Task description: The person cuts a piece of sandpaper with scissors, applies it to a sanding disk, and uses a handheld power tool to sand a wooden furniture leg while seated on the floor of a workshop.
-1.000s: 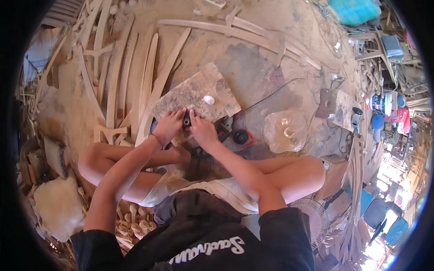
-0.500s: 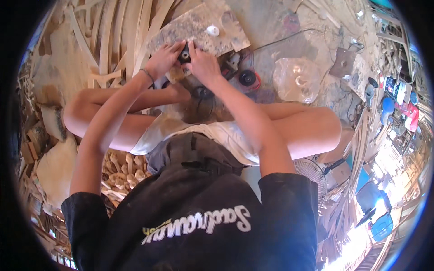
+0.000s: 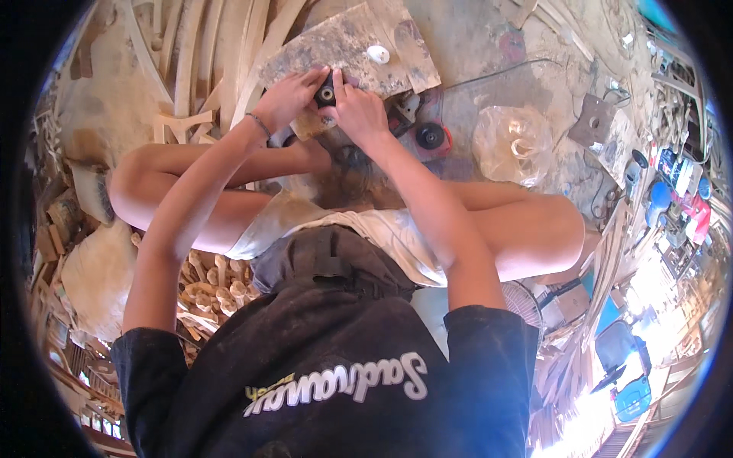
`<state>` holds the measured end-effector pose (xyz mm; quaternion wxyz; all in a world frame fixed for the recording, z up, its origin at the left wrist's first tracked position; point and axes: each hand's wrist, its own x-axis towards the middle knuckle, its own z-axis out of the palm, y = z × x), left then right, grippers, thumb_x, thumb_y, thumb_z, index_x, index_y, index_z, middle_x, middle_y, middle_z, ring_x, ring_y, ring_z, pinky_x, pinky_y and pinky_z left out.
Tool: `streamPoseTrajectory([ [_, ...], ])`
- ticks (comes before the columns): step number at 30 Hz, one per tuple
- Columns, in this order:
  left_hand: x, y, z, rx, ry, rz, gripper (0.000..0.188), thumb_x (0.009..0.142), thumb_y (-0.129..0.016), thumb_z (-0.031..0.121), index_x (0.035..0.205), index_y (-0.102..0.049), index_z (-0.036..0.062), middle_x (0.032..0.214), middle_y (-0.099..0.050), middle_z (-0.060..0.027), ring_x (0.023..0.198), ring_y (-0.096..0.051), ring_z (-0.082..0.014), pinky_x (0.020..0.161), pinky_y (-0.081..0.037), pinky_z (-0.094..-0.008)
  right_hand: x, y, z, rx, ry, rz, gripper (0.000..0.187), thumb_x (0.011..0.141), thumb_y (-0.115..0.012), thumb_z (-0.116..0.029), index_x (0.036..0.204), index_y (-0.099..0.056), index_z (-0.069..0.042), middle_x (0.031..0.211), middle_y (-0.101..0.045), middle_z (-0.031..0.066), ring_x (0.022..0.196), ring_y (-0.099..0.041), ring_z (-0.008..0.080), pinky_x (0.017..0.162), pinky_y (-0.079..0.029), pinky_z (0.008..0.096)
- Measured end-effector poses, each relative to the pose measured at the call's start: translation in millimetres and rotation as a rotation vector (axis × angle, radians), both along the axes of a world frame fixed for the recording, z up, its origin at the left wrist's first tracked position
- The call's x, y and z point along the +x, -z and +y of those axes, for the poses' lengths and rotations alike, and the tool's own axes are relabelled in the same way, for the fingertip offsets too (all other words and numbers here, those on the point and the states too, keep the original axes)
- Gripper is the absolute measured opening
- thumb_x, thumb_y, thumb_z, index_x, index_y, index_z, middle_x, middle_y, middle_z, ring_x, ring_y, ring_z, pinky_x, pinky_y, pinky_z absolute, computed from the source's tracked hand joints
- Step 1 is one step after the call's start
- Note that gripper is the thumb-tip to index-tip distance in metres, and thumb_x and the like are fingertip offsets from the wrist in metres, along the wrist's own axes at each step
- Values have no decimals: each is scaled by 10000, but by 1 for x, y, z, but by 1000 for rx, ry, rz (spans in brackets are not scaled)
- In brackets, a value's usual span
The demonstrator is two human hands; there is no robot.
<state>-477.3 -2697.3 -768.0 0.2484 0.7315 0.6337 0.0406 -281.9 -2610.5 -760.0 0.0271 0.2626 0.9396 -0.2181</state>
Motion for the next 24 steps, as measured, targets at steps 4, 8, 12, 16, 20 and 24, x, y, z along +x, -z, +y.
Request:
streamPoseTrajectory([
  [4,1,-10,4,-54,-112,-16,777,810,-790,217,1517,-529,30,1469,-607,-135,1224,-661,-328,1004,-539,-427,2,-2,-3,54,36,-16,955,817,-784,-557,1512,-495,32,914,-739,118,824,-749,262,762,-591,377],
  [8,5,-17,2,-160,-228,-1,820,785,-832,271,1549,-538,219,1313,-706,-117,1129,-699,-353,937,-565,-453,13,0,-11,20,165,100,871,845,-782,-529,1527,-515,-57,936,-744,116,868,-738,292,800,-575,401],
  [12,-1,-15,-3,0,-270,-64,806,769,-847,321,1523,-565,350,1133,-759,-113,993,-722,-354,864,-571,-464,26,4,-11,11,184,198,800,868,-781,-492,1502,-551,-63,929,-743,126,863,-724,309,794,-562,422],
  [16,-5,-11,-2,-69,-249,-51,782,790,-836,339,1523,-563,354,980,-763,-141,893,-725,-360,783,-571,-473,27,5,-4,-23,94,3,774,876,-781,-464,1473,-570,-18,846,-748,121,742,-728,311,694,-571,429],
  [20,-4,-14,0,-168,-242,27,758,808,-825,356,1519,-562,369,884,-746,-153,835,-729,-356,721,-570,-473,13,7,3,-139,75,-119,743,887,-782,-411,1414,-581,72,778,-717,193,679,-725,343,593,-556,459],
  [24,1,-23,5,-185,-240,107,762,808,-824,390,1521,-553,400,849,-736,-167,797,-735,-350,704,-563,-475,0,5,5,-70,64,-110,749,857,-801,-388,1374,-591,112,783,-718,200,707,-737,347,605,-566,463],
])
